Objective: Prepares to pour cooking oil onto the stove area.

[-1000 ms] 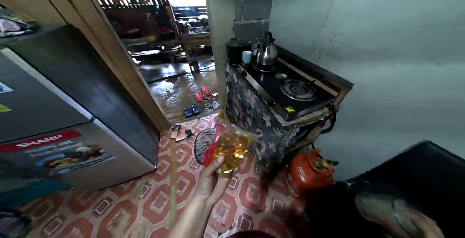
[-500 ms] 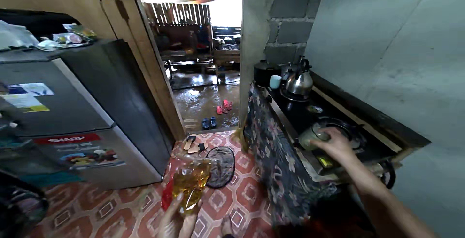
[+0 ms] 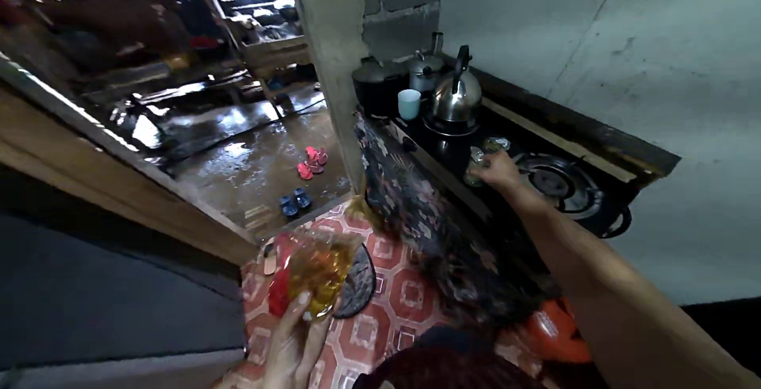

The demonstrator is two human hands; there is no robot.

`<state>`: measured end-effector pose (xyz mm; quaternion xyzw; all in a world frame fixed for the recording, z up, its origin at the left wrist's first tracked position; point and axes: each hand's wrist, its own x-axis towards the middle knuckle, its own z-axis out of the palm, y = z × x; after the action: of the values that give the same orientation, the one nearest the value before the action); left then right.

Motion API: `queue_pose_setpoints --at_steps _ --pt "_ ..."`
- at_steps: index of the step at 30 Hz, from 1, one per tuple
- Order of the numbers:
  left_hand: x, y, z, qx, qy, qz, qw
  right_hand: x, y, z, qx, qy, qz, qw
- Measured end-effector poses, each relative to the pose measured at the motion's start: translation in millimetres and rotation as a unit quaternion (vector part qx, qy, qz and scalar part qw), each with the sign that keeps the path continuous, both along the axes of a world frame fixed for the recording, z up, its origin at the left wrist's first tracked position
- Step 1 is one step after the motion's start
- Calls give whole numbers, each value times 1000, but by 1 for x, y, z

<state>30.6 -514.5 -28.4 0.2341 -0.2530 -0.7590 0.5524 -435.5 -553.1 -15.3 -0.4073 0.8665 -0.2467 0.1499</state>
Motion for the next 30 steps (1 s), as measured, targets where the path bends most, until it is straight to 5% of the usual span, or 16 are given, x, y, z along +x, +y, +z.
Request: queue_pose_setpoints --at_steps 6,12,19,23,30 --pt "-90 -77 9 37 21 -120 992 -3 -7 13 31 51 -23 998" --pt "-179 -132 -5 38 28 -242 969 44 13 63 -264 -45 132 954" --pt "-267 -163 13 46 -98 -296 949 37 -28 91 -173 -105 146 968" --pt "-295 -187 -9 -40 -2 -381 924 19 -36 86 -225 -57 105 967" --pt "-337 -209 9 -70 -18 -435 897 -11 -37 96 -296 131 122 938"
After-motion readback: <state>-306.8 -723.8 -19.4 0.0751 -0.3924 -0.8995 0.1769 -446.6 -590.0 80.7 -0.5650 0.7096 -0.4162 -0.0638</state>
